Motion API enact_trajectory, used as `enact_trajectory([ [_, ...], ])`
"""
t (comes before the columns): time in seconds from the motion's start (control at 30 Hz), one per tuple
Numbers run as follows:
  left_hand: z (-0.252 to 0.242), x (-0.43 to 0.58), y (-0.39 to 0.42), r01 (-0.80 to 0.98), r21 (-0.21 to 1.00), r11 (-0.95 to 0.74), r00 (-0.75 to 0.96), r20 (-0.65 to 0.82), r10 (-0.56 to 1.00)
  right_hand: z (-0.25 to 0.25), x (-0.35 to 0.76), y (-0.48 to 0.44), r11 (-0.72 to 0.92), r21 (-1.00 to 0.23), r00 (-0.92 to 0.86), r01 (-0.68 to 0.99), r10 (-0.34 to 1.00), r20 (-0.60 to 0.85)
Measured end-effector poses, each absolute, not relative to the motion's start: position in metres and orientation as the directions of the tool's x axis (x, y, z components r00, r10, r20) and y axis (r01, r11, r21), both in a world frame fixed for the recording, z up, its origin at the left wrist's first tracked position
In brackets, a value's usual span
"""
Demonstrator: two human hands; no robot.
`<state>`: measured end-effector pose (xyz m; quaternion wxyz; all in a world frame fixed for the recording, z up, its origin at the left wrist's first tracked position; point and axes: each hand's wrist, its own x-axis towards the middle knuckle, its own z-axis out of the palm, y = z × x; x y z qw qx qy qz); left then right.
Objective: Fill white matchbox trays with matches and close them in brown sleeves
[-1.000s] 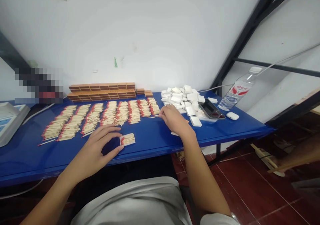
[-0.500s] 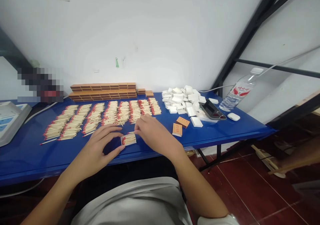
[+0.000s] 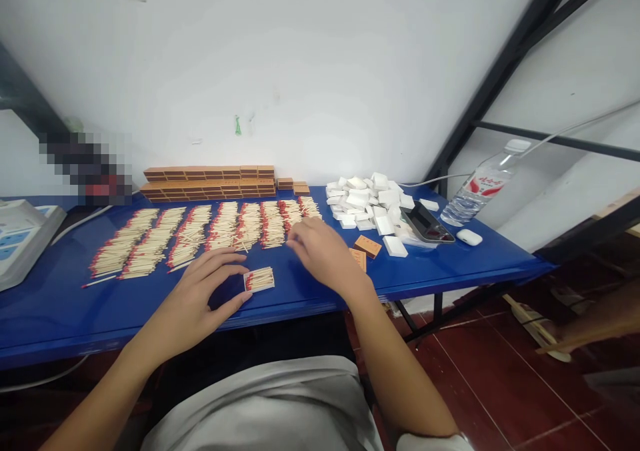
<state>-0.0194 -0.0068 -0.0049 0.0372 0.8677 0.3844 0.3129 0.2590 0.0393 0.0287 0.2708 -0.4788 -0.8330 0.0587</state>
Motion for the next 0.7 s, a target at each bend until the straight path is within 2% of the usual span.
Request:
enact_trajectory([
  [0.1,-0.005,-0.019,-0.007,0.638,0.307,-0.706,0.508,0.521,0.686,0.02,0.279,0.056,0.376,-0.312,-0.252,0.872,0.893,0.372],
  [0.17,-0.006,-0.02,-0.006,0.64,0.302,-0.707,0.51,0.521,0.684,0.015,0.287,0.064,0.344,-0.316,-0.235,0.884,0.912,0.335],
  [0.53,-0.007,-0.02,-0.005,0.65,0.303,-0.697,0.509,0.507,0.695,0.006,0.287,0.072,0.47,-0.393,-0.362,0.79,0.876,0.32],
  [0.7,-0.007,-0.02,-0.004,0.645,0.308,-0.699,0.505,0.515,0.693,0.004,0.285,0.075,0.483,-0.373,-0.377,0.793,0.868,0.324],
])
